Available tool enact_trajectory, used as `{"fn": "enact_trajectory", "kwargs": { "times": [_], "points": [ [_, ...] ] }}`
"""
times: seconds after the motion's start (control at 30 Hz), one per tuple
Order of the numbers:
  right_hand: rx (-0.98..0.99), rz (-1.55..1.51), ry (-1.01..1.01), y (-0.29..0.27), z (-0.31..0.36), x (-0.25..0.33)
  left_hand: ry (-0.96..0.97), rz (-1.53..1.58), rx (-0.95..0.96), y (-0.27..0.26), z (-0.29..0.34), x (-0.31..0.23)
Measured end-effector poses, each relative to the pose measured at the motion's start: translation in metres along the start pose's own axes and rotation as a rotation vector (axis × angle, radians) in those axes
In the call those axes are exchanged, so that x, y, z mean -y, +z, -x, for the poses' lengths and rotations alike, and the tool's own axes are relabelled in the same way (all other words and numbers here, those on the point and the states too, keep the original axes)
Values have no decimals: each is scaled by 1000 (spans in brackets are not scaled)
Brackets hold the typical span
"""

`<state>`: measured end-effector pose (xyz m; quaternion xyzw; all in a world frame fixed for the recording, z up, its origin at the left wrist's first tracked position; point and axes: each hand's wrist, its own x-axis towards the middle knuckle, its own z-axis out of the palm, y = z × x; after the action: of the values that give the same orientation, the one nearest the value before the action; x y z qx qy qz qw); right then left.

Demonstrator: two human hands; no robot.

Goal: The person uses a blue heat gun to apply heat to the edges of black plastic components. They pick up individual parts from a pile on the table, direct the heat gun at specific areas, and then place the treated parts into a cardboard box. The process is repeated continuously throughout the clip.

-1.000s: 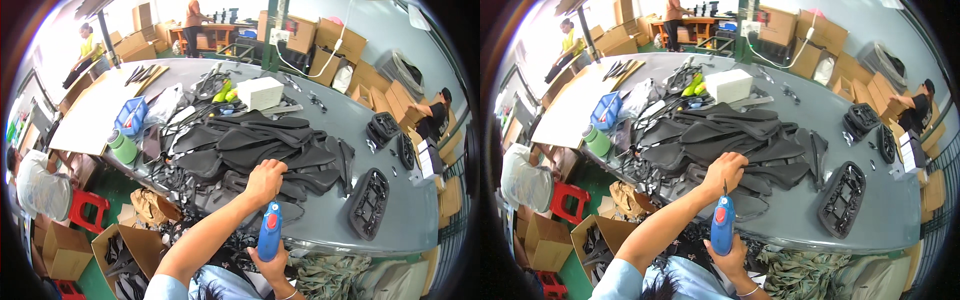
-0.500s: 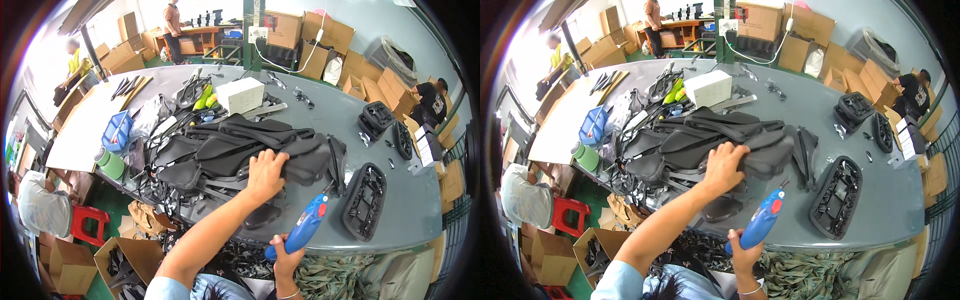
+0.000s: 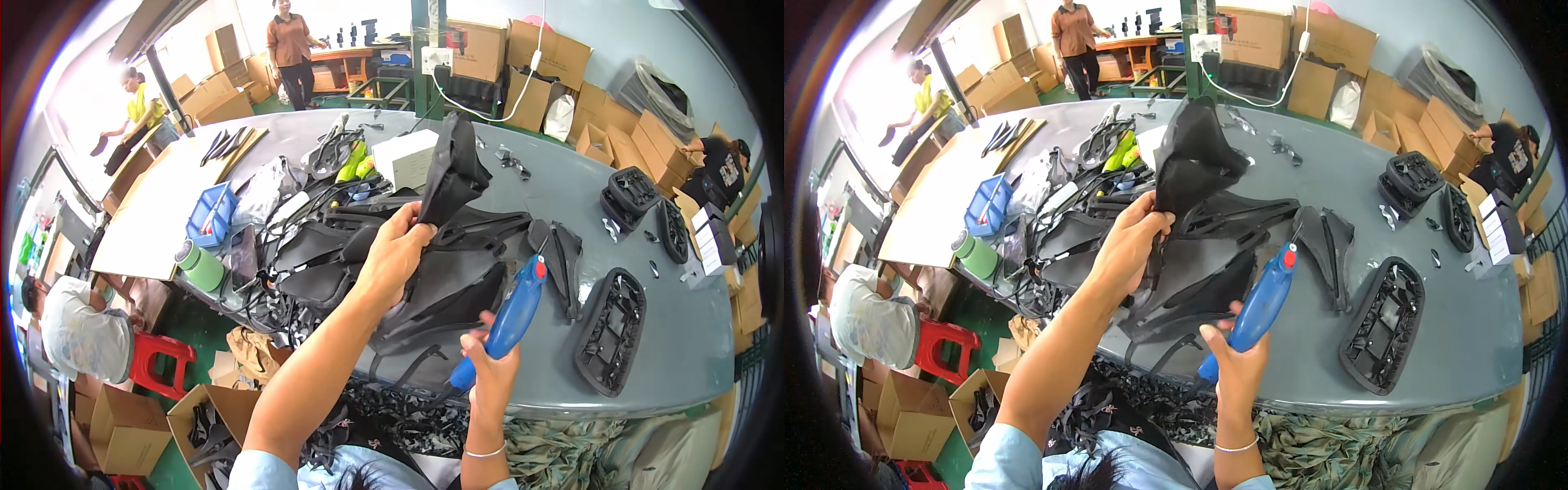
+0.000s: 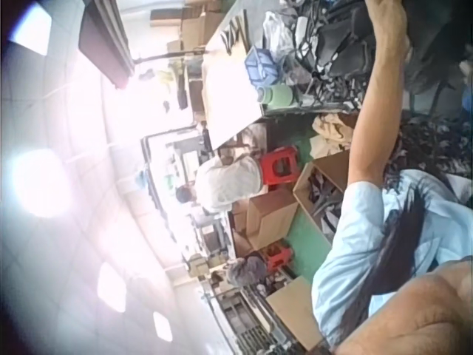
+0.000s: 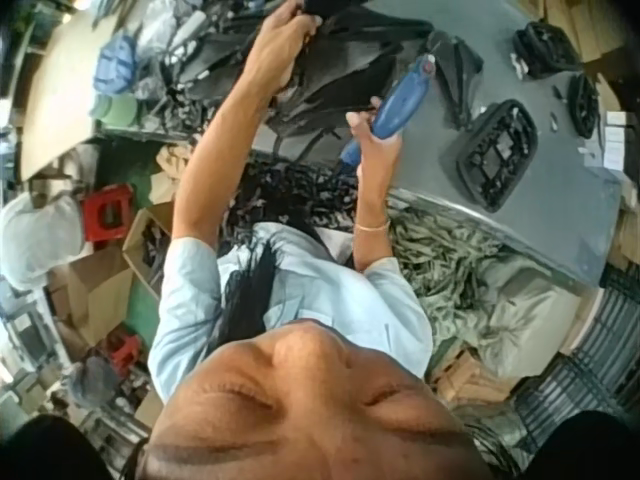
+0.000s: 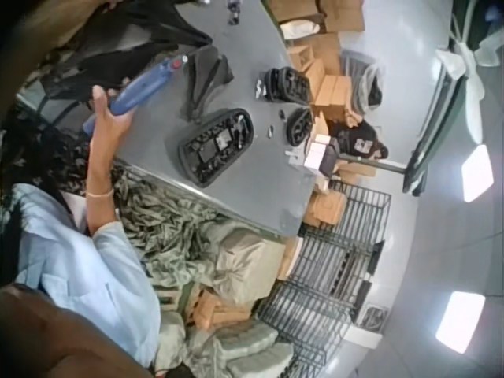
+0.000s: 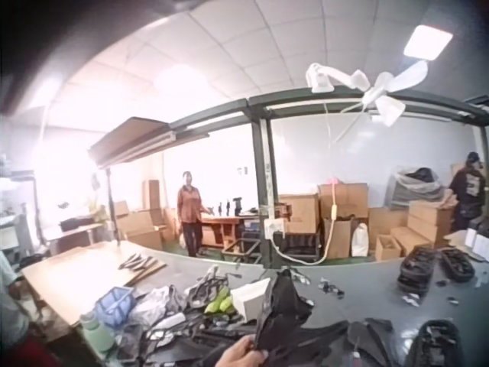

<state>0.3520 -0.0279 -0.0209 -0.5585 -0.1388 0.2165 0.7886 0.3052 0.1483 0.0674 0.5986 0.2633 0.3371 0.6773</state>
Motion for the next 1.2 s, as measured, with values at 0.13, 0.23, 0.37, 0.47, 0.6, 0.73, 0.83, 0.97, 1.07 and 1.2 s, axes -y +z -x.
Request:
{"fn": "enact_trajectory", "kwargs": {
  "times": [0.13, 0.23, 0.37, 0.47, 0.6, 0.73, 0.83, 0.97, 1.07, 1.2],
  "points": [
    [-52, 38, 32, 3, -9, 12, 32, 147, -23, -13, 8, -23],
    [-8, 4, 66, 10, -9, 19, 27, 248, -4, -24, 17, -30],
    [-5, -52, 15, 14, -7, 24, -5, 315, -106, -36, 23, -29],
    [-33, -84, 78, 2, -12, 28, 51, 372, -247, -63, 19, -33],
    [-143, -87, -41, -31, -32, 31, 163, 415, -388, -100, 6, -50],
    [-221, -41, 122, -59, -54, 23, 204, 91, -271, -108, 18, -40],
    [-250, 45, 13, -65, -44, 13, 258, -220, -248, -81, 39, -32],
    [-269, 48, -103, -34, 3, 39, 526, -641, -79, -46, 58, -6],
    [-113, 21, -113, -2, 23, 63, 510, -711, 42, -24, 76, 12],
    [-42, -5, -230, 6, 27, 70, 548, -728, 110, 1, 91, 34]
  ]
}}
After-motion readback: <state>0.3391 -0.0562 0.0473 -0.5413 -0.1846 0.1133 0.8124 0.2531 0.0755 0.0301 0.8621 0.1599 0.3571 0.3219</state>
